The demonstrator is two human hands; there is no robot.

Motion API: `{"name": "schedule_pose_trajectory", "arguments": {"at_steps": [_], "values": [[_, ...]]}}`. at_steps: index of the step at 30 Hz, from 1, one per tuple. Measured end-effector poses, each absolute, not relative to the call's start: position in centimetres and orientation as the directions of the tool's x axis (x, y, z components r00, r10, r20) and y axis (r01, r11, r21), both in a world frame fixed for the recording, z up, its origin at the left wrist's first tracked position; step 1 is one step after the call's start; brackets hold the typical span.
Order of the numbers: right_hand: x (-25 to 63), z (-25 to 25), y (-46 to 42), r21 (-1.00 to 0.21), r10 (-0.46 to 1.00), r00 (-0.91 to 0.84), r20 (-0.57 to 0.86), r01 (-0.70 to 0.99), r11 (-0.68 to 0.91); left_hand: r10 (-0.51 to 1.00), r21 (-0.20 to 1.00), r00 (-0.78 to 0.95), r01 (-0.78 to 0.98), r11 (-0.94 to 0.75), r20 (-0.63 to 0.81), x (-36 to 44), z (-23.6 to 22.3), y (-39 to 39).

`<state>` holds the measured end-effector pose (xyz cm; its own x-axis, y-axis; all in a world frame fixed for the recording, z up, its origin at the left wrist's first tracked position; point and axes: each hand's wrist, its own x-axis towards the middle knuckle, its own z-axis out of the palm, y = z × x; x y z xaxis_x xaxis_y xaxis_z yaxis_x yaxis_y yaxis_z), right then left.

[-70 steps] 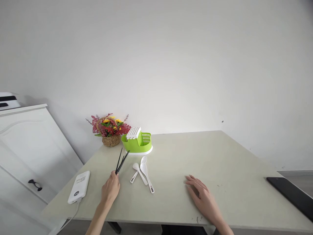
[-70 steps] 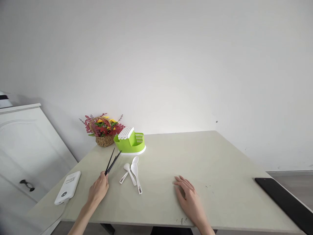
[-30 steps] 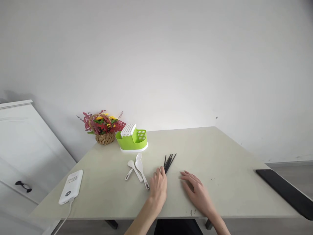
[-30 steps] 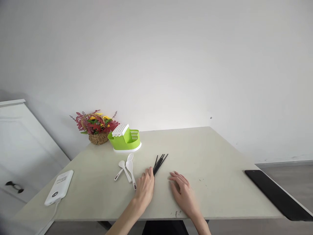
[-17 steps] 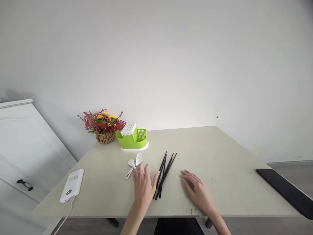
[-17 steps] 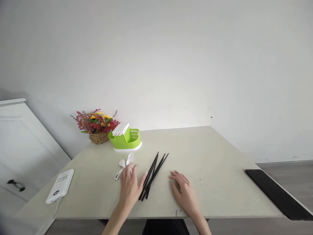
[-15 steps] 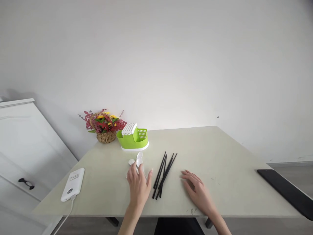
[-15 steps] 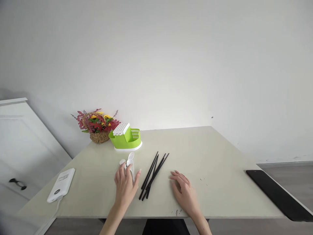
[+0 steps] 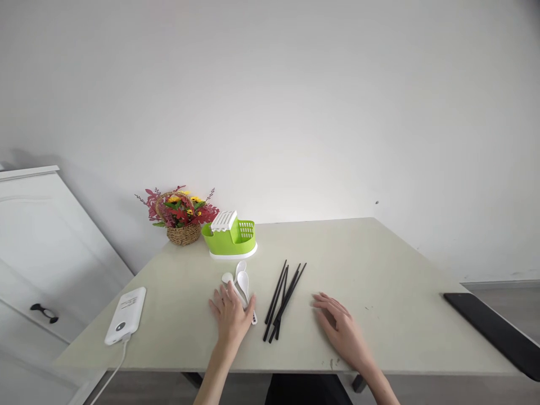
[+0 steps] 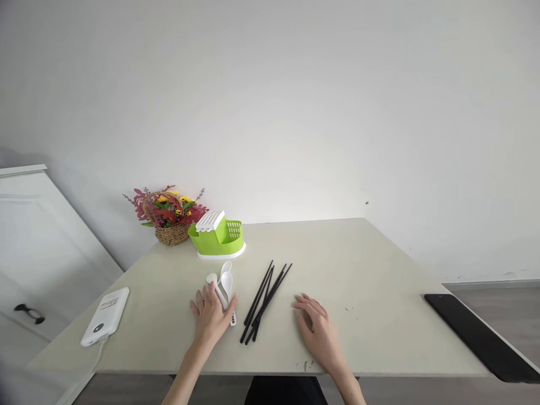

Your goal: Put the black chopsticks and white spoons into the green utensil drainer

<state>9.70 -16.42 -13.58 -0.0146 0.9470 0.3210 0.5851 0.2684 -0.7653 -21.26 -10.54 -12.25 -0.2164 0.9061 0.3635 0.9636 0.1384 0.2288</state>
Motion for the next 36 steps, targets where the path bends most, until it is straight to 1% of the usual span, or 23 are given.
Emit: {"name": "schedule_pose_trajectory", "arguments": {"at_steps": [5,9,12,18,21,25,29,36], "values": [[9.7,-13.5,-16.5,-0.766,0.944,-0.001,0.329,0.585,0.268,0.930,0.256,-0.166,0.963,0.082,0.328,-22.6,-12.0,-10.8],[9.8,-13.7,-16.4,-0.769,0.946,-0.013,0.323,0.579,0.270,0.947,0.236,-0.143,0.969,0.075,0.288,-23.1,-11.6,-10.6],[9.8,-13.8,-16.3,-0.770,0.946,-0.021,0.323,0.575,0.276,0.947,0.218,-0.131,0.974,0.067,0.293,-23.2,-10.8,-10.5],[9.9,-13.7,-16.3,-0.775,0.945,-0.020,0.325,0.568,0.278,0.944,0.129,-0.098,0.990,0.060,0.316,-22.9,-8.3,-10.4],[9.9,-13.7,-16.2,-0.776,0.947,-0.023,0.322,0.567,0.277,0.950,0.063,-0.115,0.993,0.101,0.291,-22.6,-7.0,-10.2],[10.0,-13.5,-16.3,-0.791,0.955,-0.021,0.297,0.554,0.259,0.961,0.002,-0.169,0.985,0.173,0.221,-22.4,-6.1,-9.7],[9.9,-13.4,-16.3,-0.802,0.957,-0.009,0.291,0.543,0.249,0.969,-0.022,-0.166,0.985,0.173,0.185,-22.5,-6.3,-9.2],[9.9,-13.4,-16.4,-0.801,0.953,-0.011,0.303,0.539,0.261,0.978,-0.032,-0.103,0.993,0.111,0.184,-23.0,-6.4,-8.7]]}}
